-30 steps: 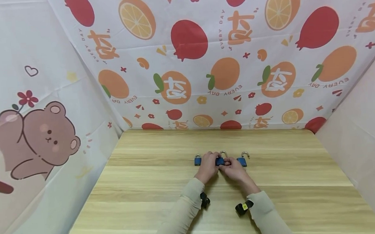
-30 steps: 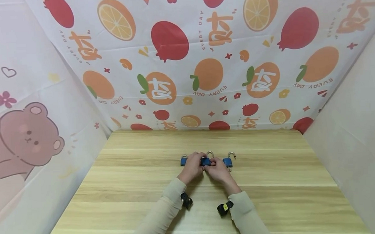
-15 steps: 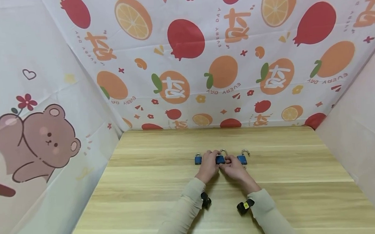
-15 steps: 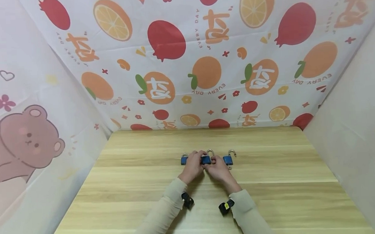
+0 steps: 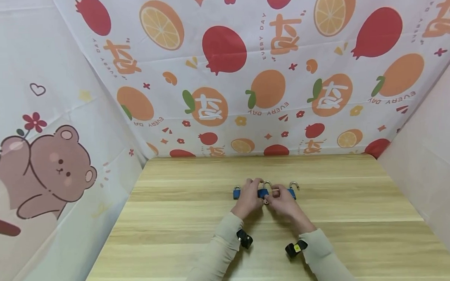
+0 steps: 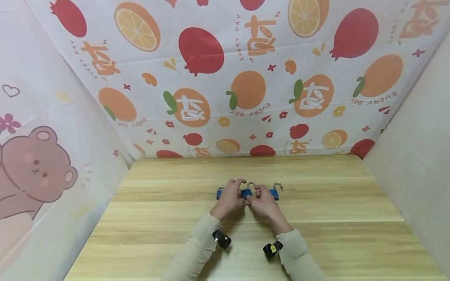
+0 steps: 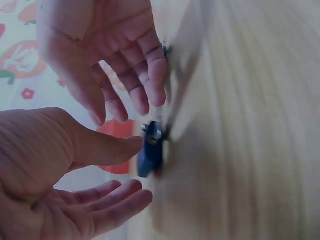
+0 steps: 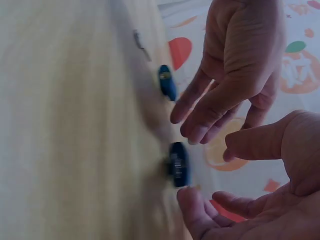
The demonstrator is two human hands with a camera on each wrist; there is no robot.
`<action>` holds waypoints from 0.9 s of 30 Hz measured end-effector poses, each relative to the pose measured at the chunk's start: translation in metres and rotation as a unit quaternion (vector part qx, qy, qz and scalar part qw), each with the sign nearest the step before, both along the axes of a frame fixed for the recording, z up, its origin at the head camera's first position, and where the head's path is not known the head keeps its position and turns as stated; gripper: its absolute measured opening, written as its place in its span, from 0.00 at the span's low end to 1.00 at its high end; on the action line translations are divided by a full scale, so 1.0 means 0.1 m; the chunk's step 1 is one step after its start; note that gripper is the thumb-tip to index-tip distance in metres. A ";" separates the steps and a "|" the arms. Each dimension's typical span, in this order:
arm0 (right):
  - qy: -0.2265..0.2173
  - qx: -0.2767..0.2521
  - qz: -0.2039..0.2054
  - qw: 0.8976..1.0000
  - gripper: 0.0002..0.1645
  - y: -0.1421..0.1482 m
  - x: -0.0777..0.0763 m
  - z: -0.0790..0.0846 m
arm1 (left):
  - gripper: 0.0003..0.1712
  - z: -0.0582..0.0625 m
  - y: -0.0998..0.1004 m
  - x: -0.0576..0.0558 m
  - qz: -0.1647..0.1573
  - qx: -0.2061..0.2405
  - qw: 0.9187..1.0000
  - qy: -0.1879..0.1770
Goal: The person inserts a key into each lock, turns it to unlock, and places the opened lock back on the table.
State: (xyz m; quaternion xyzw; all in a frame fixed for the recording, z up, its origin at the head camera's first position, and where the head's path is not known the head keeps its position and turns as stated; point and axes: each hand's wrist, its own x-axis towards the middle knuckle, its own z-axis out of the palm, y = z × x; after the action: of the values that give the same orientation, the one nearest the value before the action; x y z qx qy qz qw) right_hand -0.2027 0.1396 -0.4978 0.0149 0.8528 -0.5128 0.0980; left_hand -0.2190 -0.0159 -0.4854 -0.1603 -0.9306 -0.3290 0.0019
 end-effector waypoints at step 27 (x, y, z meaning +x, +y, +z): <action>0.159 0.022 0.013 0.987 0.32 0.19 0.27 0.96 | 0.19 0.55 -0.03 0.43 0.005 0.065 0.993 0.100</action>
State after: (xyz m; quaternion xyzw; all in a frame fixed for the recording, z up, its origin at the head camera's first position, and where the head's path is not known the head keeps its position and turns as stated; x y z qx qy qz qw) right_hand -0.1752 0.1586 -0.4016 -0.0753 0.8685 -0.4888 -0.0324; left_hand -0.1764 -0.0184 -0.4304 -0.1870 -0.9032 -0.3712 0.1070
